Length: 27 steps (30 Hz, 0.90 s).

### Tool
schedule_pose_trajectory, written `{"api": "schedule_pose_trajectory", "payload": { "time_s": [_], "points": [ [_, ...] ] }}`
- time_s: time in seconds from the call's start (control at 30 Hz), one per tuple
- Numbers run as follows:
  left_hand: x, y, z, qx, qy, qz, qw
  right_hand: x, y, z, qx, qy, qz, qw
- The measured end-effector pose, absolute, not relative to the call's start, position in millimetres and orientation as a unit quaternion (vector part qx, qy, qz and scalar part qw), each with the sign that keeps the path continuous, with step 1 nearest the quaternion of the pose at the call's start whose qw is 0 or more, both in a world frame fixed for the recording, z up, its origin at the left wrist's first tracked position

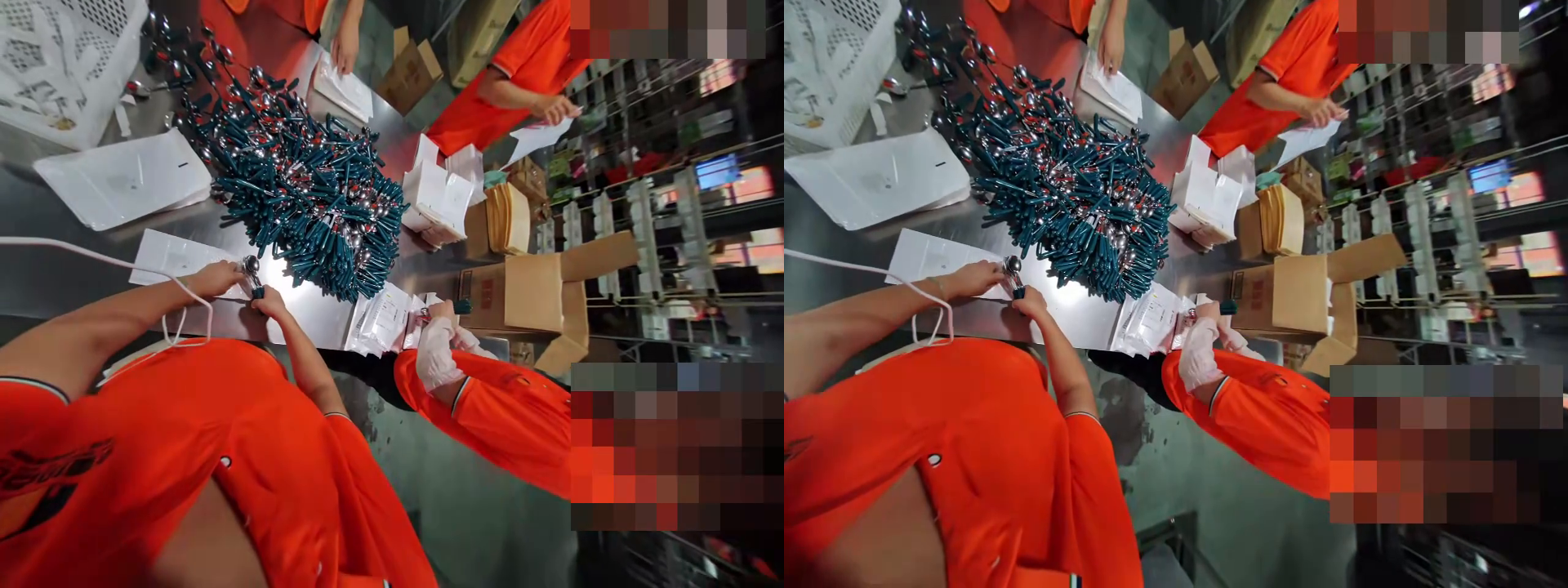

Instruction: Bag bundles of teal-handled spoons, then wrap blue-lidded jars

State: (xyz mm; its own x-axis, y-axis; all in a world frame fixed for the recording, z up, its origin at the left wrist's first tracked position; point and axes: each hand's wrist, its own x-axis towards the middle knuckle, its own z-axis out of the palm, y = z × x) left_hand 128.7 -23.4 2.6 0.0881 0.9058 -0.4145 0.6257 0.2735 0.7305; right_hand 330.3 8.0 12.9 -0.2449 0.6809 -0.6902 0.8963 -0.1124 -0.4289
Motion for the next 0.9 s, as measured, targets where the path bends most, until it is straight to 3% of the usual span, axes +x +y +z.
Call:
{"api": "schedule_pose_trajectory", "payload": {
  "time_s": [0.1, 0.43, 0.67, 0.9],
  "points": [
    [132.5, -28.0, -0.9, 0.557, 0.691, 0.168, 0.429, 333.4, 6.8, 11.1, 0.588, 0.697, -0.366, 0.186],
    [155.2, -40.3, 5.8, 0.560, 0.746, 0.109, 0.344, 324.1, -21.3, 33.8, 0.533, 0.786, -0.214, 0.228],
    [170.7, -42.6, 15.2, 0.600, 0.717, 0.103, 0.339, 299.8, -18.0, 39.5, 0.477, 0.841, -0.142, 0.212],
    [116.7, -12.9, 25.2, 0.592, 0.697, 0.115, 0.388, 317.7, -5.9, 32.5, 0.362, 0.898, -0.143, 0.207]
  ]
}}
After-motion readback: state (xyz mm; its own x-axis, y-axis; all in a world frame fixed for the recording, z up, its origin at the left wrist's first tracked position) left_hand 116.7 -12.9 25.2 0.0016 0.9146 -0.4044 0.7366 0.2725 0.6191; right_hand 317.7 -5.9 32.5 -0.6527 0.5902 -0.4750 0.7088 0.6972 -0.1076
